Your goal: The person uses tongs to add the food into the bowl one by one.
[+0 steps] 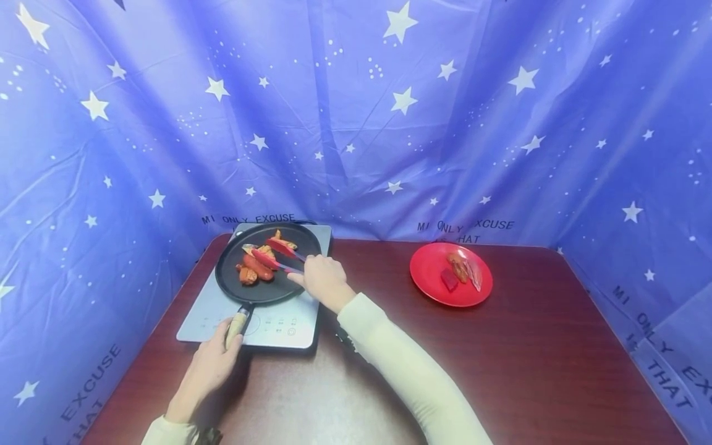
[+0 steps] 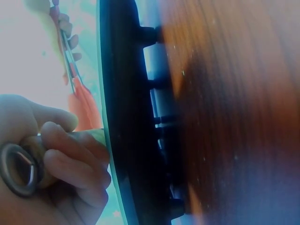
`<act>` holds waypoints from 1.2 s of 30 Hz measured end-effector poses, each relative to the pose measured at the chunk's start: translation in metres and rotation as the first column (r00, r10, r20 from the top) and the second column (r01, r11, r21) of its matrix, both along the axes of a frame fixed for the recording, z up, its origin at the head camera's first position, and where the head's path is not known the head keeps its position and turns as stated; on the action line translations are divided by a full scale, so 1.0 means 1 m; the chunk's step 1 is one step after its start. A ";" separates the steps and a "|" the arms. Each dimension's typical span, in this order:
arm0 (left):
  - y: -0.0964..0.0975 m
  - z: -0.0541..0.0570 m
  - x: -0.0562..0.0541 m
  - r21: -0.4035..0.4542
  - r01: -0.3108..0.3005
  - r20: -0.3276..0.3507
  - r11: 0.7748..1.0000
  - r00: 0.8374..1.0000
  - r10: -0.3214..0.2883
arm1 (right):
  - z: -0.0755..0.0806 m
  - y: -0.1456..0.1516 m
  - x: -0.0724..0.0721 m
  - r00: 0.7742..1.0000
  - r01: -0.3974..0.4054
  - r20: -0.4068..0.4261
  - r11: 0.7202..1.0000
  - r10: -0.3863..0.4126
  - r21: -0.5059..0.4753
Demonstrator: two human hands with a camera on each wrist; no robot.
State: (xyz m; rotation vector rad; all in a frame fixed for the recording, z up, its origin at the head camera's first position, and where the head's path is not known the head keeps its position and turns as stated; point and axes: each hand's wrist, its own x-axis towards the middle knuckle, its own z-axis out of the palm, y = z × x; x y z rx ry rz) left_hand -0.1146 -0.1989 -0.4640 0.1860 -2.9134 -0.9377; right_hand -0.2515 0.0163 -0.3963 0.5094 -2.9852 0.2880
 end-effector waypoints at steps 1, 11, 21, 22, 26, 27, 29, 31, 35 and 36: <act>0.000 0.000 0.000 0.000 -0.001 0.000 1.000 1.000 0.001 | 0.000 0.001 0.000 1.000 0.000 0.001 1.000 0.000 -0.004; -0.003 0.000 -0.001 -0.005 -0.005 -0.002 1.000 1.000 0.005 | 0.001 0.013 0.003 1.000 0.008 -0.026 1.000 -0.009 -0.030; -0.002 0.002 -0.002 -0.003 -0.003 0.000 1.000 1.000 0.003 | -0.001 0.040 0.006 0.997 0.043 -0.058 0.998 -0.045 -0.044; -0.002 0.002 -0.002 -0.001 -0.004 0.003 1.000 1.000 0.004 | -0.001 0.043 0.007 0.997 0.047 -0.064 0.998 -0.050 -0.043; -0.001 0.001 -0.002 0.003 -0.004 0.006 1.000 1.000 0.004 | -0.003 0.058 0.009 0.994 0.062 -0.089 0.997 -0.066 -0.048; -0.001 0.001 -0.002 0.003 -0.003 0.004 1.000 1.000 0.003 | -0.004 0.062 0.009 0.993 0.066 -0.097 0.997 -0.070 -0.049; -0.001 0.000 -0.002 0.001 -0.001 0.000 1.000 1.000 0.001 | -0.007 0.070 0.009 0.991 0.075 -0.103 0.995 -0.081 -0.064; -0.001 0.000 -0.002 -0.001 -0.001 -0.003 1.000 1.000 0.001 | -0.010 0.079 0.010 0.990 0.082 -0.104 0.993 -0.090 -0.079; -0.001 -0.001 -0.002 0.001 -0.002 0.003 1.000 1.000 0.002 | -0.014 0.097 0.013 0.989 0.092 -0.108 0.991 -0.103 -0.099; 0.000 -0.002 -0.002 0.001 -0.002 0.005 1.000 1.000 0.002 | -0.015 0.101 0.015 0.989 0.094 -0.107 0.990 -0.106 -0.105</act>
